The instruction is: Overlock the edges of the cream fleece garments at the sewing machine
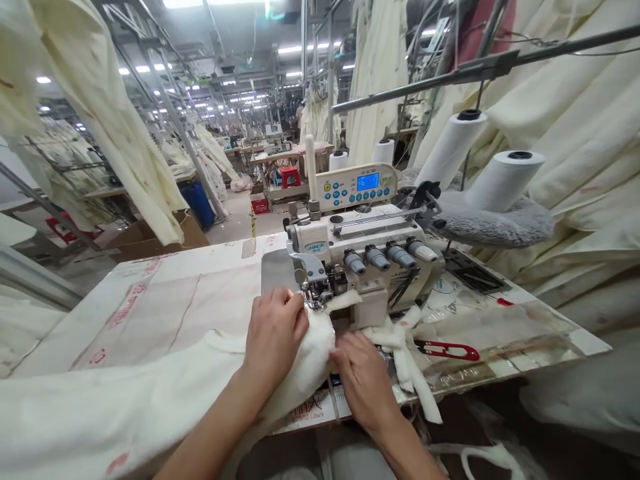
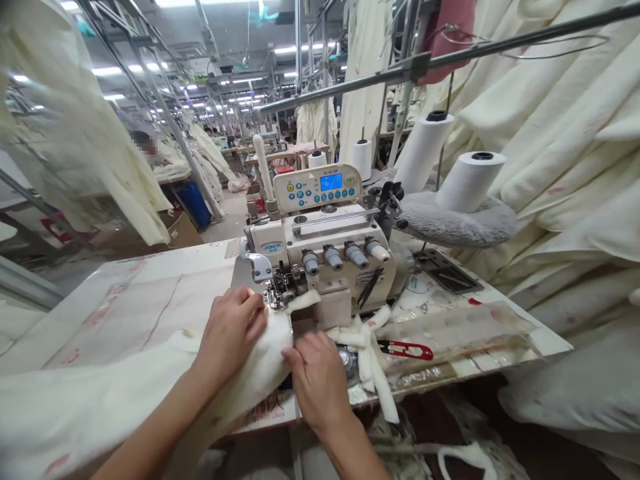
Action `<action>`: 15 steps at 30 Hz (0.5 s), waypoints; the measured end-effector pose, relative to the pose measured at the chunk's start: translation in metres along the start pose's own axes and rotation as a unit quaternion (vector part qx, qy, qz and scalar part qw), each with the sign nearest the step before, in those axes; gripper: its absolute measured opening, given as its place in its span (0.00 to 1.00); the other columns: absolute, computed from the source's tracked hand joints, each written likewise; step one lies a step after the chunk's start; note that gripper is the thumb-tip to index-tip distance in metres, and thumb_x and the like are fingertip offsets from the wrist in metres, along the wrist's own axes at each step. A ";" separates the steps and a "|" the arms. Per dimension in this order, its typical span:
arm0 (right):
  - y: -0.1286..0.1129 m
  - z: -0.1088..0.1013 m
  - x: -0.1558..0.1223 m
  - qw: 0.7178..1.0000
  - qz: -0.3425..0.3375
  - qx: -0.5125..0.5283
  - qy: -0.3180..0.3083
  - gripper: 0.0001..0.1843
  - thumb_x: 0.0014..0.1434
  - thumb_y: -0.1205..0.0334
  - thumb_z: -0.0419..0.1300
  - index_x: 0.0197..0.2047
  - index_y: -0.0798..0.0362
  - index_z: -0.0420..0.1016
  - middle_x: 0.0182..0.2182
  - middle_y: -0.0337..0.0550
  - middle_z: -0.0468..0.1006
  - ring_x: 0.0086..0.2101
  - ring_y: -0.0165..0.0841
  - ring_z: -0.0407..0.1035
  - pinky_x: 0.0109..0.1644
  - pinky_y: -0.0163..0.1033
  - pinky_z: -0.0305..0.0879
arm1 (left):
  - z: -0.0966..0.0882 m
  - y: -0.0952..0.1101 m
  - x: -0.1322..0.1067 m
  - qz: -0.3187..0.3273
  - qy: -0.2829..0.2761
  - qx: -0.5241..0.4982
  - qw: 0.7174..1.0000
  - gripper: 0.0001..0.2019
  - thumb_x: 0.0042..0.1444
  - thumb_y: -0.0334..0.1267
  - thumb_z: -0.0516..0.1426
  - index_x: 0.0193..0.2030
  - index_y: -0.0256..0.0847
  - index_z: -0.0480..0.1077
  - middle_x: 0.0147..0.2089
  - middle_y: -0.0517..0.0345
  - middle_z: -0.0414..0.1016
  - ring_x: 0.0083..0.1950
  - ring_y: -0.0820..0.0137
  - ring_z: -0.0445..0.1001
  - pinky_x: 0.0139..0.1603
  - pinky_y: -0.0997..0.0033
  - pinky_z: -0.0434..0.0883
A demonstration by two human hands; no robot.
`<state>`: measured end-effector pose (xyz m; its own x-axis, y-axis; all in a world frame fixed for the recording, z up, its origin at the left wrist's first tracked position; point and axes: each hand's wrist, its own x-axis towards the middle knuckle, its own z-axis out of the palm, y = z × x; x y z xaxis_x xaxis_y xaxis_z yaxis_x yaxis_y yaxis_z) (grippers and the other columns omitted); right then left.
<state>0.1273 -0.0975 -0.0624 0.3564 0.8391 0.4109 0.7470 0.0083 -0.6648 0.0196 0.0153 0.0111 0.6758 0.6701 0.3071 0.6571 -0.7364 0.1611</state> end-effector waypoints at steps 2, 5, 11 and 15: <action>-0.002 0.009 0.003 0.995 0.056 0.075 -0.036 0.28 0.66 0.49 0.36 0.19 0.53 0.56 0.20 0.39 0.62 0.27 0.34 0.58 0.32 0.38 0.52 | -0.002 -0.001 0.000 0.000 -0.008 -0.023 1.000 0.09 0.58 0.35 0.46 0.31 0.40 0.65 0.34 0.56 0.66 0.39 0.66 0.64 0.40 0.66 0.59; -0.010 0.010 0.008 0.967 0.129 0.213 -0.045 0.26 0.63 0.47 0.43 0.18 0.53 0.54 0.19 0.37 0.60 0.25 0.31 0.57 0.30 0.35 0.53 | -0.006 -0.005 -0.001 -0.003 -0.029 -0.062 0.998 0.11 0.59 0.38 0.45 0.31 0.39 0.65 0.35 0.55 0.66 0.40 0.65 0.64 0.40 0.65 0.60; -0.016 -0.006 0.004 0.941 0.180 0.287 0.025 0.16 0.57 0.51 0.55 0.25 0.54 0.66 0.24 0.37 0.62 0.27 0.30 0.58 0.24 0.30 0.53 | -0.004 -0.006 -0.007 -0.028 -0.026 -0.149 0.988 0.07 0.56 0.37 0.49 0.30 0.40 0.64 0.35 0.58 0.68 0.39 0.67 0.66 0.43 0.65 0.60; -0.005 -0.003 0.000 0.918 0.217 0.329 -0.041 0.22 0.58 0.47 0.53 0.21 0.55 0.60 0.19 0.34 0.59 0.23 0.28 0.54 0.24 0.30 0.51 | 0.002 -0.004 -0.004 -0.039 -0.025 -0.162 0.986 0.08 0.56 0.37 0.48 0.26 0.40 0.60 0.30 0.60 0.67 0.34 0.69 0.65 0.39 0.67 0.60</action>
<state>0.1253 -0.0990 -0.0567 0.4776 0.8785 -0.0126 0.0334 -0.0325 -0.9989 0.0146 0.0156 0.0076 0.6493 0.7230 0.2361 0.5720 -0.6688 0.4750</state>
